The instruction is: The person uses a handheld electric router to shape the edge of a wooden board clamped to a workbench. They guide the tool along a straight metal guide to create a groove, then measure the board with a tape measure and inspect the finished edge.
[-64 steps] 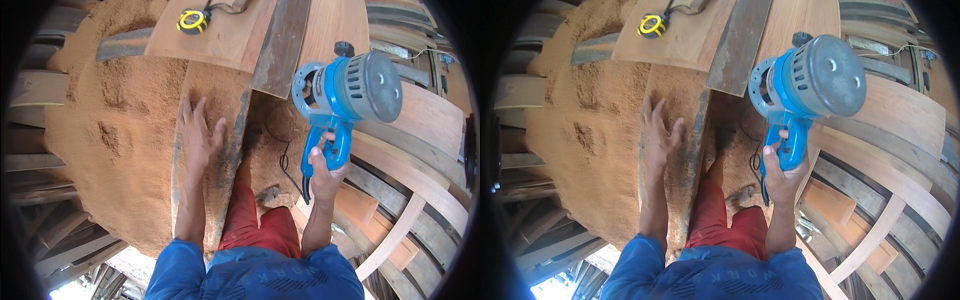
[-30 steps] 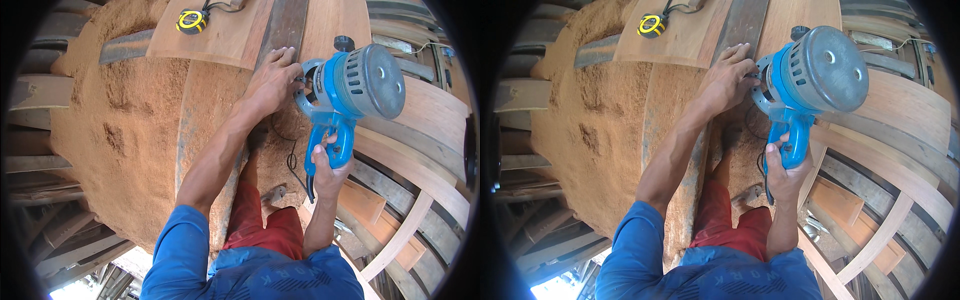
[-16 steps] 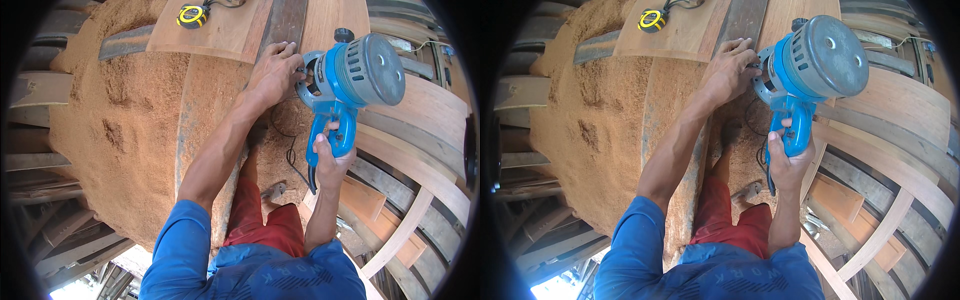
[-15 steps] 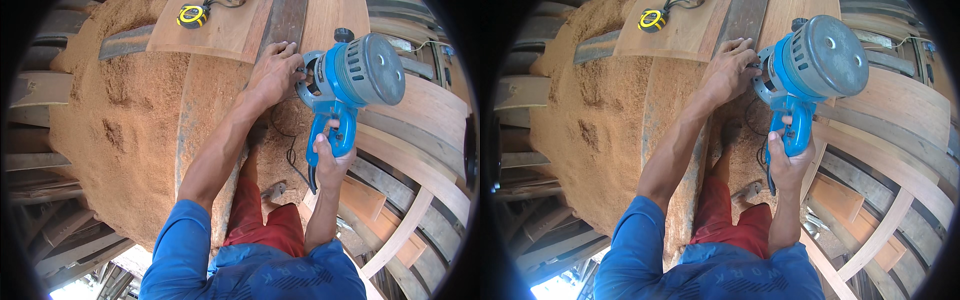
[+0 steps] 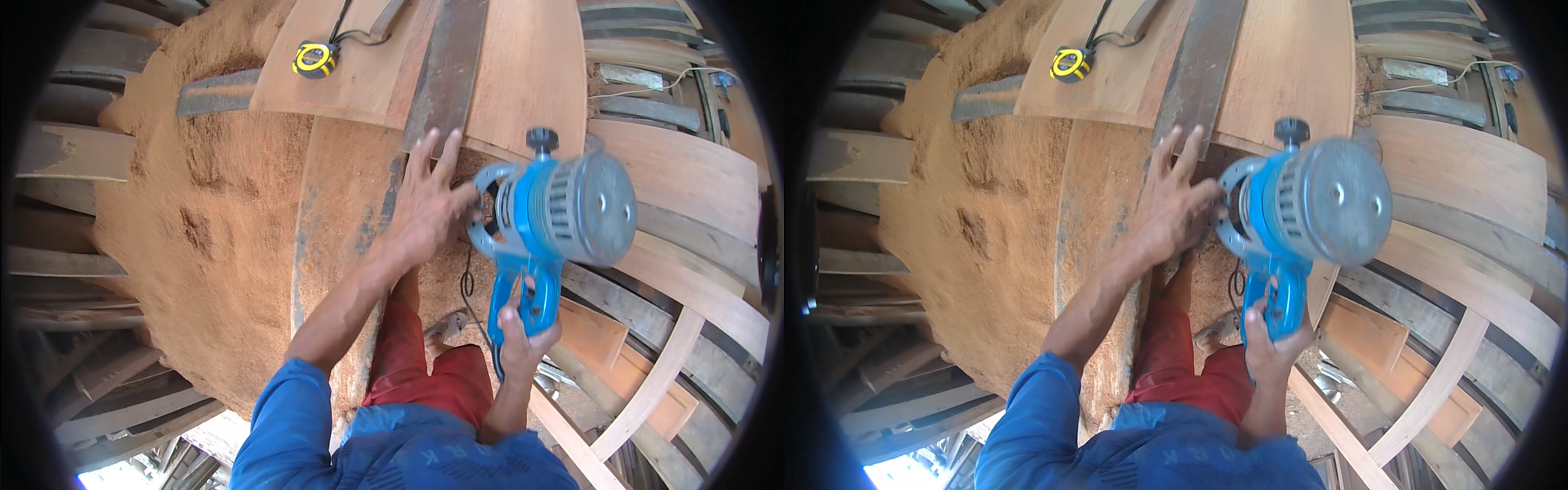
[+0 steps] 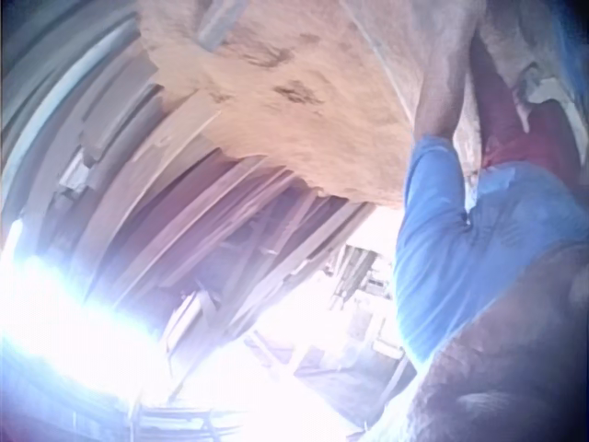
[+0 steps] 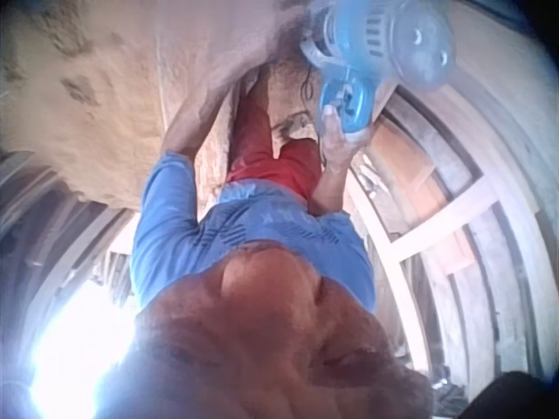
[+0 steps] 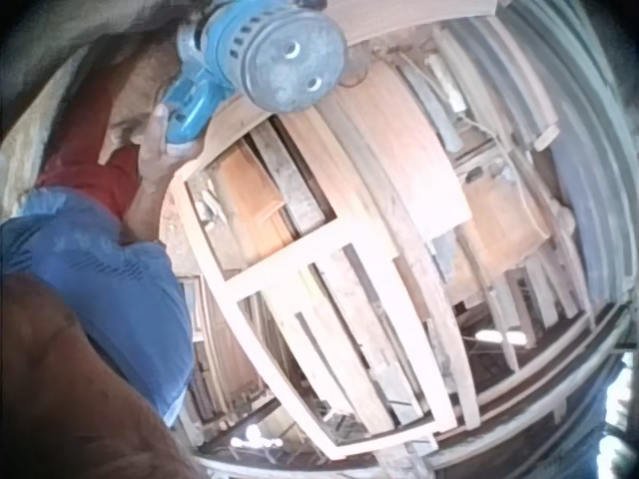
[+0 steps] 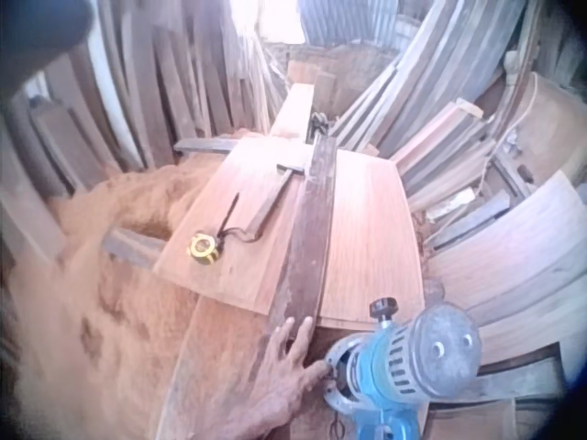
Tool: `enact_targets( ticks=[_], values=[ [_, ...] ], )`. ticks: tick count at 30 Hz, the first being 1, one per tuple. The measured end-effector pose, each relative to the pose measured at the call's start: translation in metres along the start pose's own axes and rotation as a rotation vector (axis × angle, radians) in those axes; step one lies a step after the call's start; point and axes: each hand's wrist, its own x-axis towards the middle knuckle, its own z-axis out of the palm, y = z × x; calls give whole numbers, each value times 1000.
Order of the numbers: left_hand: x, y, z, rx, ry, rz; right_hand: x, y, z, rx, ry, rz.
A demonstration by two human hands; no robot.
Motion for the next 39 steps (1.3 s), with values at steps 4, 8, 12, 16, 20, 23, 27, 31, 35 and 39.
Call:
enact_targets(
  ticks=[4, 8, 12, 16, 20, 23, 27, 31, 35, 39],
  values=[
    [-29, 29, 9, -107, 55, 6, -34, -19, -51, -7, -22, 62],
    [-18, 24, 10, 12, 123, -144, -54, -21, -90, 17, -4, 112],
    [30, 1, 18, 153, 142, -118, -61, -6, -100, 98, 60, 198],
    [79, -18, 38, 226, 87, -19, -64, 18, -106, 143, 81, 285],
    [107, -10, 48, 248, 6, -101, -64, 39, -112, 193, 83, 380],
    [119, -6, 46, 272, -18, -142, -58, 46, -110, 218, 80, 411],
    [128, -32, 46, 146, 67, -164, -46, 60, -105, 224, 79, 445],
    [118, -41, 51, 133, 183, -61, -37, 66, -100, 261, 85, 495],
    [117, -40, 51, 117, 211, -25, -30, 74, -102, 275, 86, 510],
    [118, -40, 51, 143, 187, -30, -21, 71, -101, 287, 96, 528]
  ],
)
